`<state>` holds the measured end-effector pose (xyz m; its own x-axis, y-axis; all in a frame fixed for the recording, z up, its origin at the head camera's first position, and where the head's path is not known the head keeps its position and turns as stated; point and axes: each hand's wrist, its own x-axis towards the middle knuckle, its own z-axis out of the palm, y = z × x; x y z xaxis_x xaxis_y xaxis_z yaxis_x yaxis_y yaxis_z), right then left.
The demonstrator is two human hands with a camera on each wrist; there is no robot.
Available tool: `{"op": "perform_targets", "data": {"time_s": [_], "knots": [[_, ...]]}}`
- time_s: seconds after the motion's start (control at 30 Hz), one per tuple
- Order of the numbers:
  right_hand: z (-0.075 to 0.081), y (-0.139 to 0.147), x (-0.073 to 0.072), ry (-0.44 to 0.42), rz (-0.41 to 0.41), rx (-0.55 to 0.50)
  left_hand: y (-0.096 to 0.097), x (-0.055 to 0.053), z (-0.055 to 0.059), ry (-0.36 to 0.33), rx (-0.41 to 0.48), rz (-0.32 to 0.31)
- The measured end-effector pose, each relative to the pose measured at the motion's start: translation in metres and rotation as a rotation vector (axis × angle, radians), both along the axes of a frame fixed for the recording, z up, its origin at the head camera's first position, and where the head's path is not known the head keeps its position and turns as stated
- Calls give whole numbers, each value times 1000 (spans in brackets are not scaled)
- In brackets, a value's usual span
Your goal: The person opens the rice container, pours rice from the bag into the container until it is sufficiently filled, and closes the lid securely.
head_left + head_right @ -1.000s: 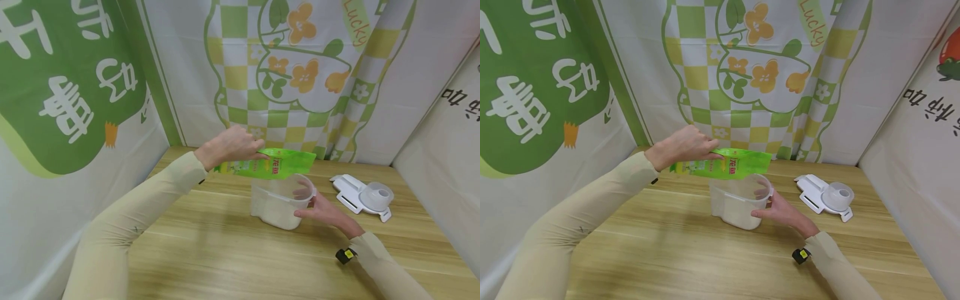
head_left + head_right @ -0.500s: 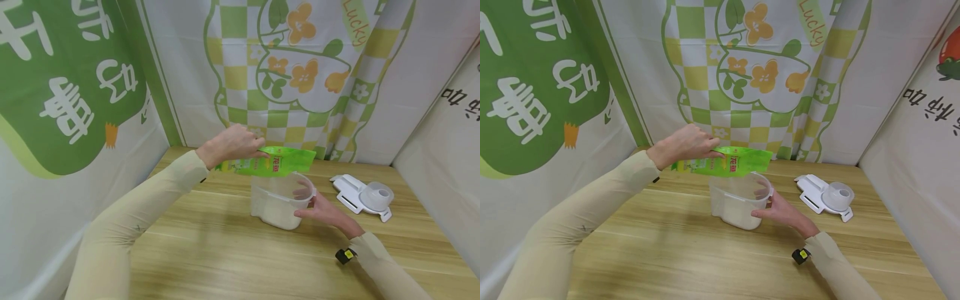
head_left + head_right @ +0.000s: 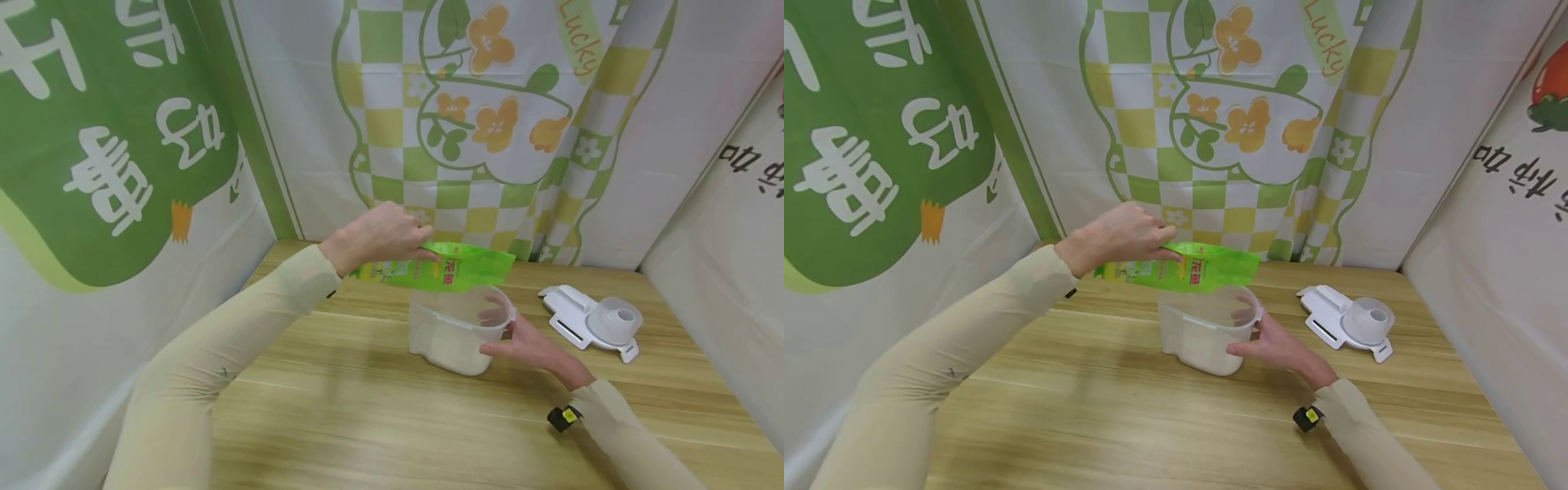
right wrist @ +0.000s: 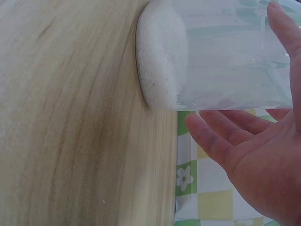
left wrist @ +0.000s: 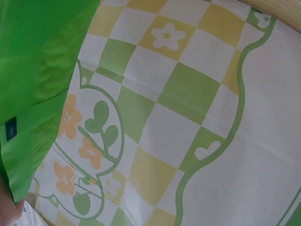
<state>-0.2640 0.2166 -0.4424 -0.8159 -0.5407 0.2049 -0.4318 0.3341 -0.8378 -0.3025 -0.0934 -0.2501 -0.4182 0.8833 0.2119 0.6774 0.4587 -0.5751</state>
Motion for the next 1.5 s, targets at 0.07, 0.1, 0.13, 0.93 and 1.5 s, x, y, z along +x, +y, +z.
{"op": "perform_targets", "data": {"time_s": [0.07, 0.1, 0.13, 0.93, 1.5], "knots": [[-1, 0, 0, 2, 2, 1, 0, 0, 0, 1, -1, -2], [-1, 0, 0, 3, 2, 1, 0, 0, 0, 1, -1, -2], [-1, 0, 0, 2, 0, 1, 0, 0, 0, 5, 1, -4], [2, -1, 2, -22, 0, 10, 7, 2, 4, -102, 43, 8], [-1, 0, -1, -5, -14, 44, 8, 2, 4, -89, 58, -21]]}}
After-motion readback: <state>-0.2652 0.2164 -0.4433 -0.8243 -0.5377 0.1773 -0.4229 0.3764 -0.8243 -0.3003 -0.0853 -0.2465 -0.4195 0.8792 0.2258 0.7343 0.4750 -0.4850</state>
